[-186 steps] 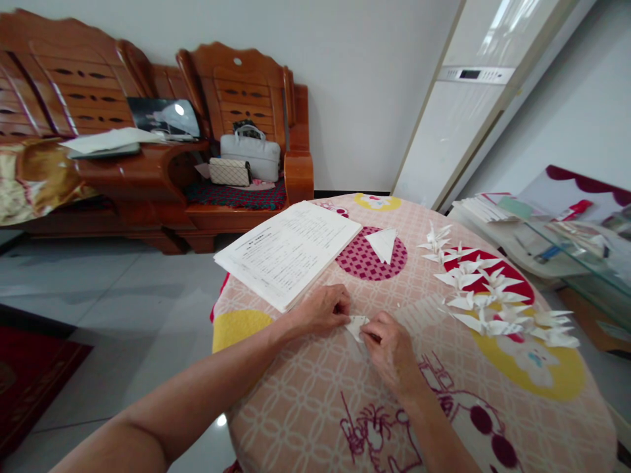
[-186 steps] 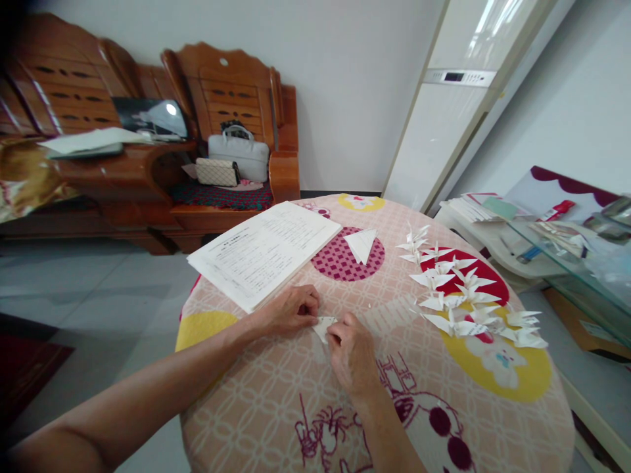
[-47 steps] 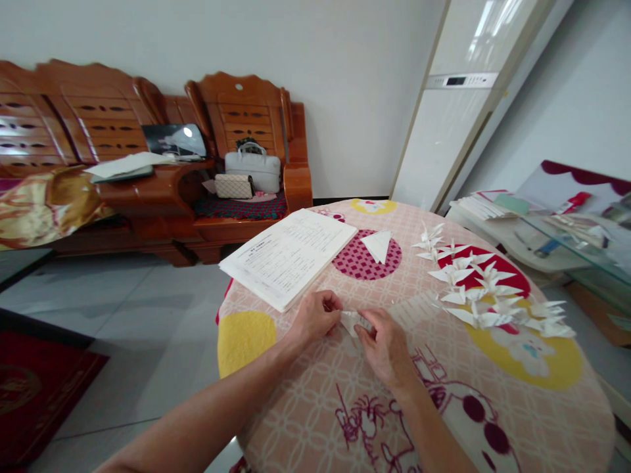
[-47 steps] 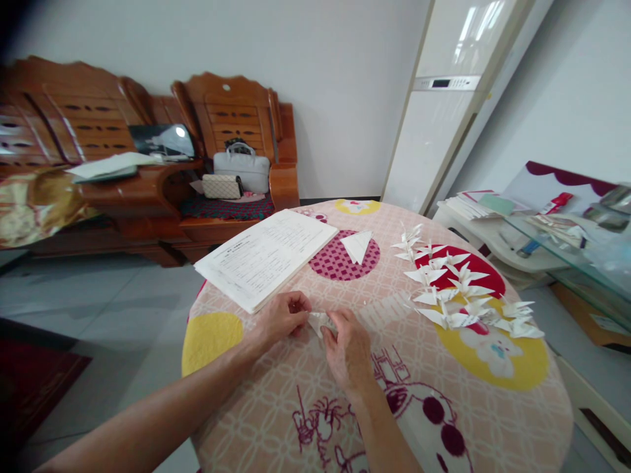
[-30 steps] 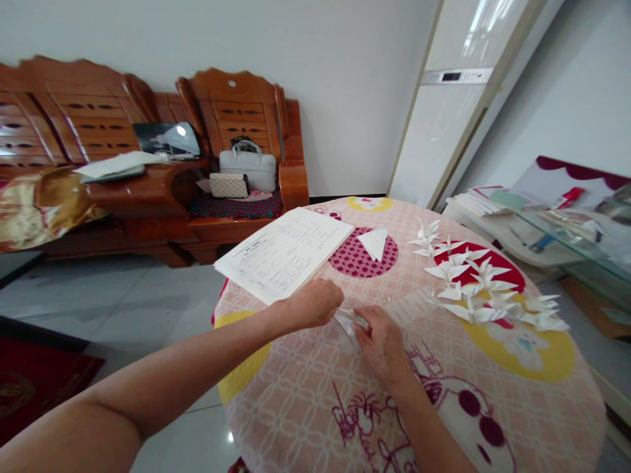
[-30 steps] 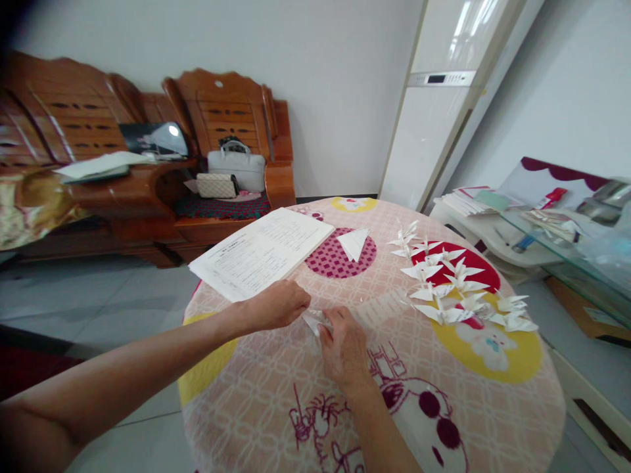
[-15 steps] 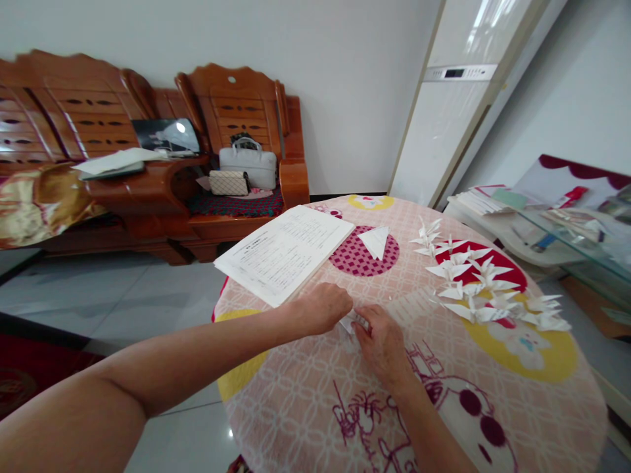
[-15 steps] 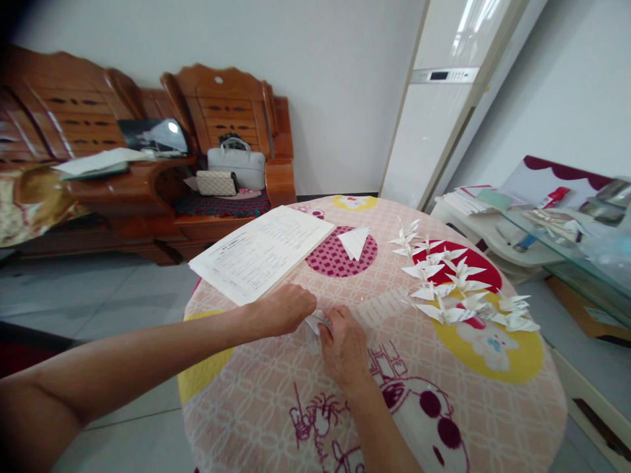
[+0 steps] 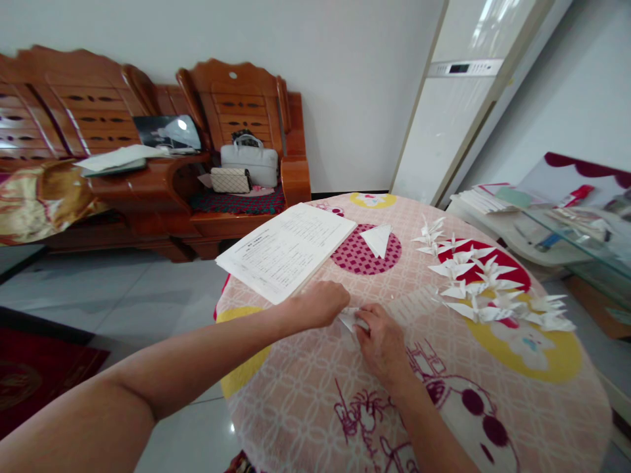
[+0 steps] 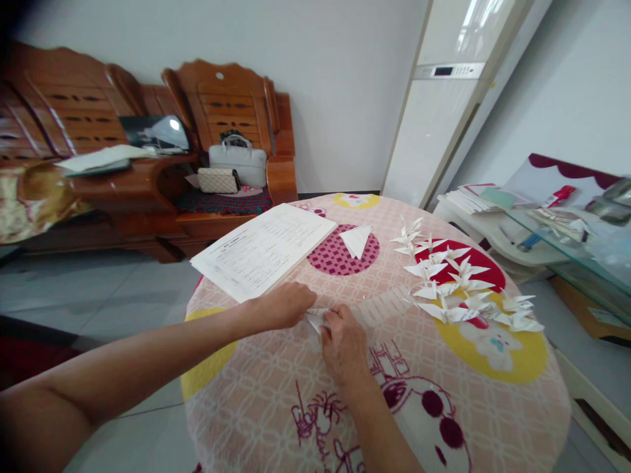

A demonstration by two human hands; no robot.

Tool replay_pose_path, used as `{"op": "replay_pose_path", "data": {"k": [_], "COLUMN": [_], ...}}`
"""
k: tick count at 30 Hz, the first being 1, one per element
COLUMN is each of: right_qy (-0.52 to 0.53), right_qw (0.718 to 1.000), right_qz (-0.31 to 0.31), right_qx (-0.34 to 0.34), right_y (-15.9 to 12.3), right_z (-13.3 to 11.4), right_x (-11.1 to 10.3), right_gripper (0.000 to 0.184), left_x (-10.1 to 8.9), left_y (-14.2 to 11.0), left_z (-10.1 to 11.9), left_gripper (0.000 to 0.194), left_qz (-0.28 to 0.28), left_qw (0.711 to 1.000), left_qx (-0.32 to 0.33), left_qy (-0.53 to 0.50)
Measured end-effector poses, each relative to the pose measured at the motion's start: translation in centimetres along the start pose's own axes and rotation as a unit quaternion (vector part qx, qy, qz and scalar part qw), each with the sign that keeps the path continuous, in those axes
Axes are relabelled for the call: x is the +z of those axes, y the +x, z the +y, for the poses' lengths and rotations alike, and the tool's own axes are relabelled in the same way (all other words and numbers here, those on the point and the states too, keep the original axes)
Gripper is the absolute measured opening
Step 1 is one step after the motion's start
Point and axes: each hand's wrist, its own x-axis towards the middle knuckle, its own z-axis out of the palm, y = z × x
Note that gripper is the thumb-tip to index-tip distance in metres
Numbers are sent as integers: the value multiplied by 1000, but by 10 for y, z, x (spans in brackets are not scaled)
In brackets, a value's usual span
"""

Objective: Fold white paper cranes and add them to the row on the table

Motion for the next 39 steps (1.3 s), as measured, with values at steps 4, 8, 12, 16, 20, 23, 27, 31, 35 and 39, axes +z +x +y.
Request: {"op": "replay_pose_path", "data": {"k": [4,8,12,16,20,23,27,31,35,39], "right_qy": [-17,-15,-2,23,40,30,-26,-97,-98,-101], "right_qw": [1000,1000,1000,1000,999,999,998,991,986,981], "right_qz": [-10,-17,-9,1,30,35,29,19,17,19], "right_qx": [2,12,11,4,-2,-10,-43,-93,-134,-162], "right_y": [0,0,0,-2,-5,-7,-10,-10,-10,-11], "right_z": [-4,-7,-5,1,6,8,7,4,5,10], "right_x": [-3,-5,-3,-1,0,1,0,-2,1,7], "right_gripper": [21,22,20,19,19,20,23,26,32,37], "left_x": [-1,7,20,34,42,43,43,44,46,47], "left_y": [-10,-20,-22,-20,-18,-19,-20,-20,-21,-26], "left_z": [-20,-18,-10,-13,-14,-11,-9,-10,-9,-4], "left_gripper": [14,22,14,15,15,15,15,15,15,18], "left_qz": [24,159,185,179,199,204,205,216,221,236], "left_qw": [997,966,924,914,916,919,921,912,915,937], "left_qx": [-57,-68,14,32,32,33,28,29,33,32], "left_qy": [-39,-192,-334,-364,-348,-336,-331,-348,-337,-256]}}
